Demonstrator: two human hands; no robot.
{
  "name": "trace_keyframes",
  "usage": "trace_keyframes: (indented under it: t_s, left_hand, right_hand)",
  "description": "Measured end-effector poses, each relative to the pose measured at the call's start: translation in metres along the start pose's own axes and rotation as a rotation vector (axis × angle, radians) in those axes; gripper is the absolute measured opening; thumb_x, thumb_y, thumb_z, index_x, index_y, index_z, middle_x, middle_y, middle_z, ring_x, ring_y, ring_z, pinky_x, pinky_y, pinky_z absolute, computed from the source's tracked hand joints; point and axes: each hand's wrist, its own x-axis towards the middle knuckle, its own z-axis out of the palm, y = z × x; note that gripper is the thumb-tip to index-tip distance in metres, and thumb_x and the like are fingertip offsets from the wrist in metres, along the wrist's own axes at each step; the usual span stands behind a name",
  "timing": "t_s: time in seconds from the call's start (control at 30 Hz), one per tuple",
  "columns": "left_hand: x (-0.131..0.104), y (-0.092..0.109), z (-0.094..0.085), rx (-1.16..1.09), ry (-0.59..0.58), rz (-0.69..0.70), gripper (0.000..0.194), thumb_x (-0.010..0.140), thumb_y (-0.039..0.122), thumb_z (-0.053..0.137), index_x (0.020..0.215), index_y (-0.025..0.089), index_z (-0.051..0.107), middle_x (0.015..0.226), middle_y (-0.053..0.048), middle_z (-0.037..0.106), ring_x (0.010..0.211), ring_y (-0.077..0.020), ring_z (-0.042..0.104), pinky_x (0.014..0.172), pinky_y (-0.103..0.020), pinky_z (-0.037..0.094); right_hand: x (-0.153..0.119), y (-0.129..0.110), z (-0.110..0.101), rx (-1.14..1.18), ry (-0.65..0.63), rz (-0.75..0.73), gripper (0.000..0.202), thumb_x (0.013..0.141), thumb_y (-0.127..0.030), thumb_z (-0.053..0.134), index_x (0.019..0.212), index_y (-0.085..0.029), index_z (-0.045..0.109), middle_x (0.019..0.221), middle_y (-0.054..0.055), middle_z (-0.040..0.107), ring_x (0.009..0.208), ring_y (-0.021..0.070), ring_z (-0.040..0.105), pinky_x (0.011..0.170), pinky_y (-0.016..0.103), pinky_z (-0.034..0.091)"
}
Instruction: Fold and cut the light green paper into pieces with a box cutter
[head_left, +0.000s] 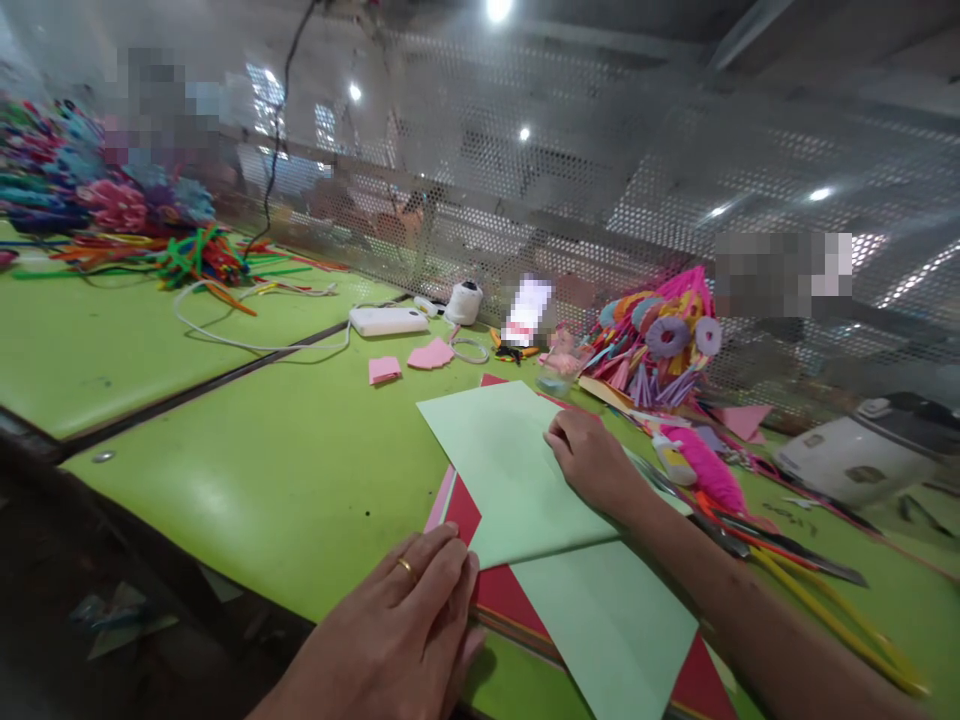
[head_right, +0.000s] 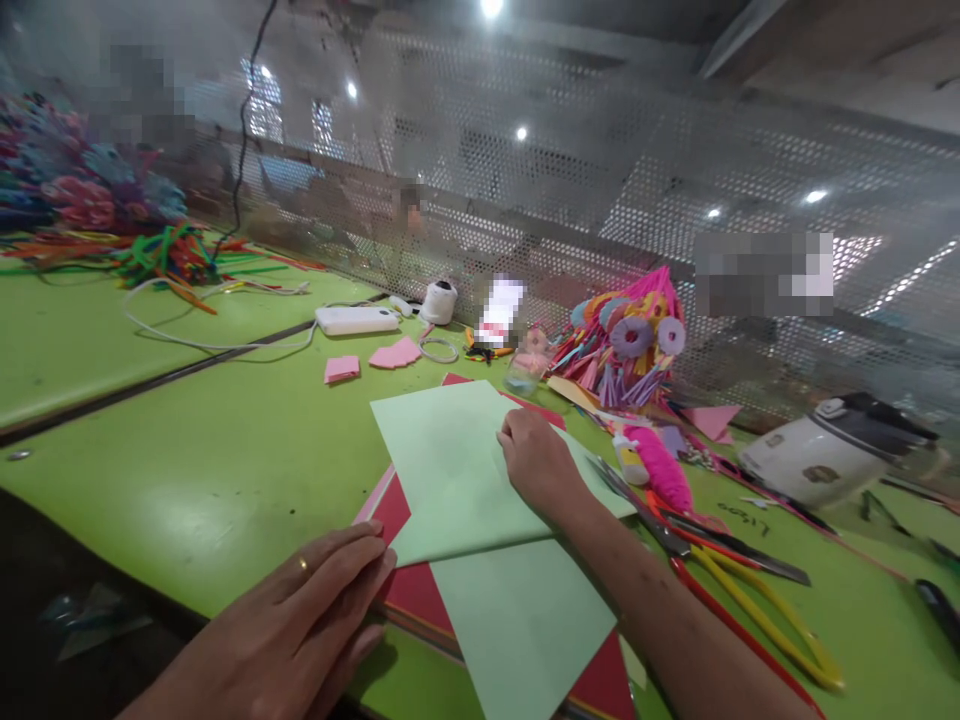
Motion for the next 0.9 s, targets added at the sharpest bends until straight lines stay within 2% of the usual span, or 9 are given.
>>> trace_keyframes:
  t_s: [0.27,0.47,0.73,0.9]
  left_hand:
    - [-0.001,-0.001,0.006,0.062,0.032,0.02,0.027,0.093,0.02,0.04,0.102,0.006,0.061,0.096,-0.012,0.067,0.096,-0.0224,0.064,0.078,-0.03,0.058]
    - [-0.003,-0.004,0.01,0.097,0.033,0.047,0.029,0.095,0.023,0.037,0.102,0.01,0.062,0.097,-0.009,0.067,0.095,-0.0195,0.063,0.08,-0.028,0.055]
    - [-0.003,-0.007,0.015,0.117,0.092,0.064,0.029,0.095,0.026,0.037,0.099,0.014,0.062,0.094,-0.007,0.067,0.09,-0.0176,0.062,0.077,-0.027,0.054]
    - [-0.001,-0.01,0.013,0.144,0.038,0.113,0.032,0.096,0.028,0.034,0.101,0.013,0.063,0.102,-0.005,0.069,0.092,-0.0181,0.063,0.077,-0.027,0.052]
  right_hand:
    - [0.002,0.0,0.001,0.007,-0.017,0.019,0.013,0.086,-0.02,0.043,0.073,-0.021,0.042,0.078,0.004,0.054,0.077,0.019,0.051,0.069,0.03,0.037]
    - [0.001,-0.003,-0.001,0.031,-0.027,0.059,0.013,0.086,-0.017,0.044,0.073,-0.021,0.042,0.079,0.004,0.055,0.077,0.0183,0.051,0.07,0.029,0.037]
    - [0.0,-0.005,-0.004,0.055,-0.028,0.069,0.013,0.083,-0.014,0.044,0.072,-0.021,0.042,0.077,0.003,0.054,0.074,0.0171,0.05,0.067,0.028,0.036]
    - [0.001,-0.004,-0.003,0.044,-0.046,0.072,0.014,0.084,-0.014,0.044,0.071,-0.021,0.041,0.076,0.003,0.054,0.072,0.0164,0.05,0.065,0.027,0.035]
